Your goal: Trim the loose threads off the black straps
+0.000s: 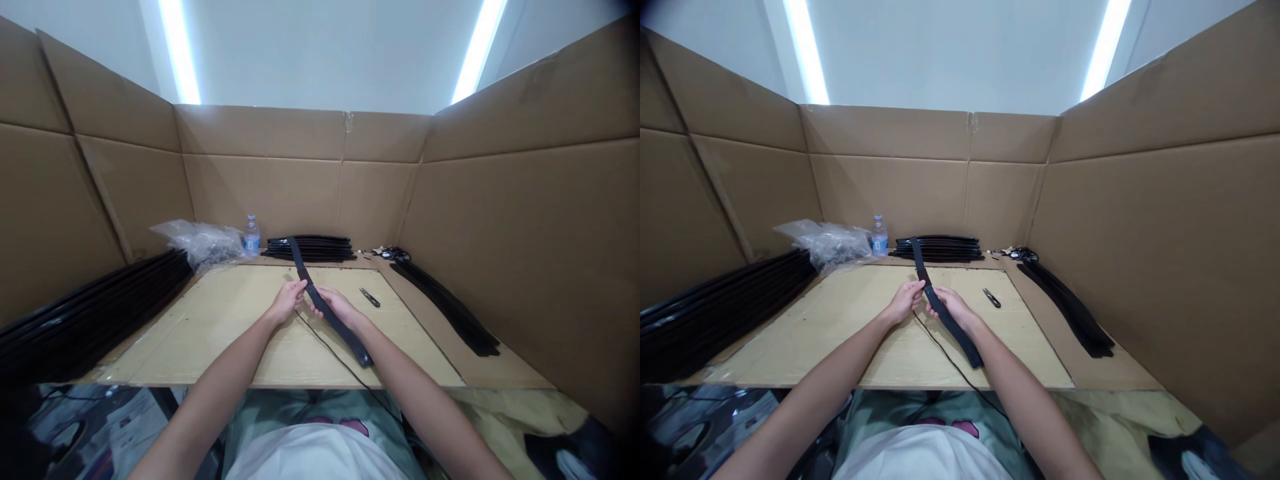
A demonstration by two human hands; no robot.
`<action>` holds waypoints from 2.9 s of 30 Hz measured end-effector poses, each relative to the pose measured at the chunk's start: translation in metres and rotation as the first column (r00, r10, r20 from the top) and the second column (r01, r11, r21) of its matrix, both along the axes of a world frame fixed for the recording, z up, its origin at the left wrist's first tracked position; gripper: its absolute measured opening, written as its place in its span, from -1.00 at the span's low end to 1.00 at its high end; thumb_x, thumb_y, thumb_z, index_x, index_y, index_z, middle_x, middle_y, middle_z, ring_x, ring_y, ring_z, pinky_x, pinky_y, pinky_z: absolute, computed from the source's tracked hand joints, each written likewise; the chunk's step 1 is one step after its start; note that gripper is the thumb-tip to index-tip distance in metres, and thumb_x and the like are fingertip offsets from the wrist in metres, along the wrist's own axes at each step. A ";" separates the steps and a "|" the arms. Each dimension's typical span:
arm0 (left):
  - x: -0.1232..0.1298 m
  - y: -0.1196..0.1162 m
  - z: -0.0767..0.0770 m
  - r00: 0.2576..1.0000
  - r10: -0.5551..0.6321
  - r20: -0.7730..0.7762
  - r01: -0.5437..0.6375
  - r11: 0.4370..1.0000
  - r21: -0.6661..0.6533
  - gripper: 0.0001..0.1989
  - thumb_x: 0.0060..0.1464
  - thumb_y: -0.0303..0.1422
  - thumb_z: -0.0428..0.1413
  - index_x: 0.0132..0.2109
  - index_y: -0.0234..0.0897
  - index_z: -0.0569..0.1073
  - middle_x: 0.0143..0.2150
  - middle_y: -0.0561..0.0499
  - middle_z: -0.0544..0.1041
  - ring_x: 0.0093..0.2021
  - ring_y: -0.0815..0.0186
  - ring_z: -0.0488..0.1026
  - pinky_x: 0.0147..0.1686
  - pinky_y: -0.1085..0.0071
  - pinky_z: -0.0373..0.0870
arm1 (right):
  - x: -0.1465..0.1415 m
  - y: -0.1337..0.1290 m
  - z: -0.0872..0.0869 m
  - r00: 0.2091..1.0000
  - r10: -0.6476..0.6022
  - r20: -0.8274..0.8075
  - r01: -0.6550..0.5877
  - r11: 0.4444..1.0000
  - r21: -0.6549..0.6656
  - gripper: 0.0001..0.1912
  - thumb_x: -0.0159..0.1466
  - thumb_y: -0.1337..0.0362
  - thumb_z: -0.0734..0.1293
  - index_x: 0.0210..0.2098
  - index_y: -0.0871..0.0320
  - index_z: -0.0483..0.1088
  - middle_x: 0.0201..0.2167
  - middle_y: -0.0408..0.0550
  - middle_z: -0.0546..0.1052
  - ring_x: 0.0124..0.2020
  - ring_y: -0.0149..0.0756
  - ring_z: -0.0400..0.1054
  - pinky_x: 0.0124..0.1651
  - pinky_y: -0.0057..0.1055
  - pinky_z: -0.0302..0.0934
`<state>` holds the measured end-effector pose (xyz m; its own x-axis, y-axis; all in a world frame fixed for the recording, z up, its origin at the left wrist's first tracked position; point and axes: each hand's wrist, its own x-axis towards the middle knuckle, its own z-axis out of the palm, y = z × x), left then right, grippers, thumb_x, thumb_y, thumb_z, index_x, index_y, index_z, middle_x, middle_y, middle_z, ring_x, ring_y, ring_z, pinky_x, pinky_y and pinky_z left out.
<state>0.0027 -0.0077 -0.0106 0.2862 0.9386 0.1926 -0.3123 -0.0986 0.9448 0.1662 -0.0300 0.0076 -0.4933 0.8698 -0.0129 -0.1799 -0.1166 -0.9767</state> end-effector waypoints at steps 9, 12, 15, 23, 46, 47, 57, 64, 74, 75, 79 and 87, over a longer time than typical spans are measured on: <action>-0.017 0.007 0.003 0.989 0.141 0.030 -0.142 0.989 0.034 -0.58 -0.02 -0.06 0.12 -0.46 -0.25 0.13 -0.65 0.26 -0.01 -0.72 0.56 -0.12 -0.71 0.56 -0.25 | 0.017 -0.004 0.007 0.981 0.193 0.026 -0.188 0.974 -0.125 -0.54 0.26 0.06 0.17 0.12 0.01 0.14 -0.60 -0.20 0.34 -0.73 -0.52 0.14 -0.74 -0.66 -0.09; -0.018 0.010 -0.002 0.984 0.179 -0.012 -0.179 0.984 0.027 -0.59 -0.04 -0.06 0.13 -0.46 -0.26 0.16 -0.67 0.26 -0.01 -0.73 0.56 -0.11 -0.72 0.56 -0.25 | 0.017 0.000 0.001 0.991 0.105 0.077 -0.101 0.993 -0.058 -0.58 0.22 0.14 0.24 0.05 0.11 0.24 -0.60 -0.19 0.34 -0.72 -0.53 0.14 -0.75 -0.64 -0.09; -0.018 0.013 -0.007 0.977 0.205 -0.062 -0.205 0.979 0.021 -0.61 -0.07 -0.07 0.16 -0.42 -0.29 0.25 -0.69 0.27 0.00 -0.74 0.56 -0.11 -0.72 0.55 -0.26 | 0.016 0.005 -0.006 0.994 0.032 0.107 -0.031 0.999 -0.013 -0.62 0.18 0.19 0.28 -0.01 0.16 0.30 -0.60 -0.19 0.35 -0.73 -0.54 0.12 -0.75 -0.63 -0.09; -0.021 0.012 -0.006 0.975 0.189 -0.118 -0.187 0.982 0.025 -0.60 -0.14 -0.10 0.23 -0.36 -0.33 0.32 -0.69 0.27 0.00 -0.73 0.57 -0.11 -0.70 0.54 -0.24 | 0.015 0.001 -0.012 0.982 -0.081 0.171 0.058 0.989 0.136 -0.73 0.06 0.12 0.40 -0.47 0.24 0.40 -0.68 -0.24 0.34 -0.73 -0.55 0.11 -0.70 -0.58 -0.09; -0.011 -0.008 0.010 0.992 -0.108 -0.062 0.108 0.994 -0.012 -0.63 -0.05 -0.13 0.18 -0.46 -0.29 0.21 -0.65 0.27 -0.06 -0.71 0.57 -0.17 -0.71 0.54 -0.28 | 0.011 -0.004 -0.004 1.000 -0.018 0.025 0.015 0.993 0.114 -0.65 0.19 0.13 0.31 -0.11 0.15 0.20 -0.58 -0.12 0.50 -0.66 -0.41 0.34 -0.68 -0.56 0.18; -0.009 -0.010 0.010 0.988 -0.133 -0.072 0.133 0.991 -0.014 -0.63 -0.05 -0.13 0.18 -0.47 -0.30 0.22 -0.66 0.27 -0.06 -0.72 0.57 -0.17 -0.71 0.54 -0.27 | 0.009 -0.004 -0.002 1.000 -0.018 0.014 0.017 0.994 0.109 -0.68 0.21 0.12 0.28 -0.13 0.16 0.22 -0.57 -0.11 0.50 -0.66 -0.41 0.34 -0.68 -0.57 0.18; 0.012 -0.019 0.008 0.963 -0.205 -0.177 0.206 0.978 -0.018 -0.60 -0.01 -0.11 0.12 -0.48 -0.43 0.40 -0.71 0.12 0.23 -0.74 0.57 -0.11 -0.70 0.49 -0.29 | 0.006 0.006 -0.004 0.998 -0.057 -0.012 0.058 0.994 0.095 -0.68 0.20 0.11 0.26 -0.47 0.27 0.39 -0.65 -0.10 0.46 -0.73 -0.50 0.26 -0.75 -0.62 0.09; 0.011 -0.016 0.004 0.971 -0.147 -0.188 0.150 0.989 -0.002 -0.58 -0.02 -0.07 0.12 -0.49 -0.41 0.40 -0.73 0.21 0.06 -0.74 0.56 -0.13 -0.69 0.47 -0.29 | 0.003 0.013 -0.007 0.997 -0.080 0.001 0.079 0.990 0.113 -0.62 0.15 0.05 0.26 -0.58 0.25 0.36 -0.72 -0.13 0.41 -0.79 -0.47 0.22 -0.81 -0.57 -0.01; 0.014 -0.013 0.001 0.982 -0.084 -0.168 0.085 0.996 0.002 -0.58 -0.02 -0.07 0.12 -0.56 -0.32 0.25 -0.74 0.22 0.06 -0.75 0.55 -0.11 -0.69 0.46 -0.27 | 0.002 0.009 0.000 0.995 -0.085 0.057 0.076 0.988 0.134 -0.62 0.15 0.01 0.25 -0.52 0.24 0.35 -0.76 -0.19 0.36 -0.82 -0.48 0.19 -0.82 -0.57 -0.05; 0.014 -0.013 0.001 0.984 -0.076 -0.163 0.078 0.997 0.005 -0.58 -0.02 -0.07 0.12 -0.56 -0.31 0.23 -0.74 0.22 0.06 -0.75 0.55 -0.10 -0.69 0.46 -0.27 | 0.002 0.008 0.001 0.994 -0.085 0.065 0.076 0.988 0.132 -0.61 0.15 0.00 0.25 -0.52 0.24 0.34 -0.77 -0.20 0.35 -0.82 -0.48 0.19 -0.83 -0.57 -0.05; 0.015 -0.013 0.002 0.988 -0.053 -0.145 0.057 0.998 0.020 -0.57 -0.03 -0.06 0.13 -0.57 -0.29 0.19 -0.72 0.21 0.08 -0.74 0.55 -0.06 -0.68 0.46 -0.24 | 0.002 0.007 0.003 0.993 -0.080 0.090 0.068 0.989 0.132 -0.59 0.17 -0.02 0.22 -0.50 0.23 0.34 -0.79 -0.22 0.32 -0.84 -0.47 0.17 -0.84 -0.57 -0.06; 0.015 -0.013 0.007 0.987 -0.056 -0.150 0.064 0.997 0.051 -0.58 -0.03 -0.05 0.11 -0.54 -0.32 0.26 -0.73 0.20 0.10 -0.73 0.54 -0.06 -0.67 0.46 -0.24 | 0.002 0.006 0.004 0.988 -0.116 0.105 0.101 0.986 0.131 -0.61 0.20 -0.01 0.20 -0.47 0.21 0.33 -0.81 -0.23 0.31 -0.84 -0.46 0.18 -0.85 -0.59 -0.05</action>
<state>0.0172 -0.0205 -0.0037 0.3709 0.9080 0.1948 -0.1764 -0.1371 0.9747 0.1678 -0.0242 0.0111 -0.3976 0.9162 0.0497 -0.0736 0.0221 -0.9970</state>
